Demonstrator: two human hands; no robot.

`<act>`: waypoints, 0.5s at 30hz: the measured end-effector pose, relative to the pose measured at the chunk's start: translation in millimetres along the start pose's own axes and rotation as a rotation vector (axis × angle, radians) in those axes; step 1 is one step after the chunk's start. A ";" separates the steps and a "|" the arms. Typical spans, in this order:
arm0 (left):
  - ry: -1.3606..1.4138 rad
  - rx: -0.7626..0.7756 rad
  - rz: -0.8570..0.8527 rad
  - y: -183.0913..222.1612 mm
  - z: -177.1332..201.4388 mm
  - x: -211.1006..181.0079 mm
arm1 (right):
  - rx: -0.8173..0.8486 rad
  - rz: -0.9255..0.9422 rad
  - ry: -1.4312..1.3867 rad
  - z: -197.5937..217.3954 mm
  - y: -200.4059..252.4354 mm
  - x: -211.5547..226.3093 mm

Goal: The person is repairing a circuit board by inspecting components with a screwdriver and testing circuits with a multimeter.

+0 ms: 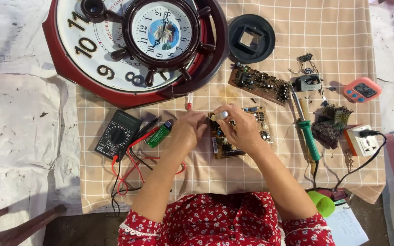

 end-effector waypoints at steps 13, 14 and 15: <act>-0.015 -0.116 0.070 -5.3 -3.4 -13.1 | 0.019 -0.008 -0.010 5.5 5.5 -7.2; -0.030 -0.106 0.080 -5.5 -3.4 -12.6 | 0.022 0.003 -0.011 5.7 5.7 -7.2; -0.045 -0.096 0.089 -6.4 -3.7 -12.5 | 0.025 0.015 -0.010 6.3 5.7 -7.6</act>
Point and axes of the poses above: each hand's wrist, its own y-axis away from the middle knuckle, its own z-axis out of the back of the hand, x = y × z, the point moved 2 cm from there along -y, towards the middle knuckle, and after that the axes turned 14 degrees about y, right-handed, at the moved point
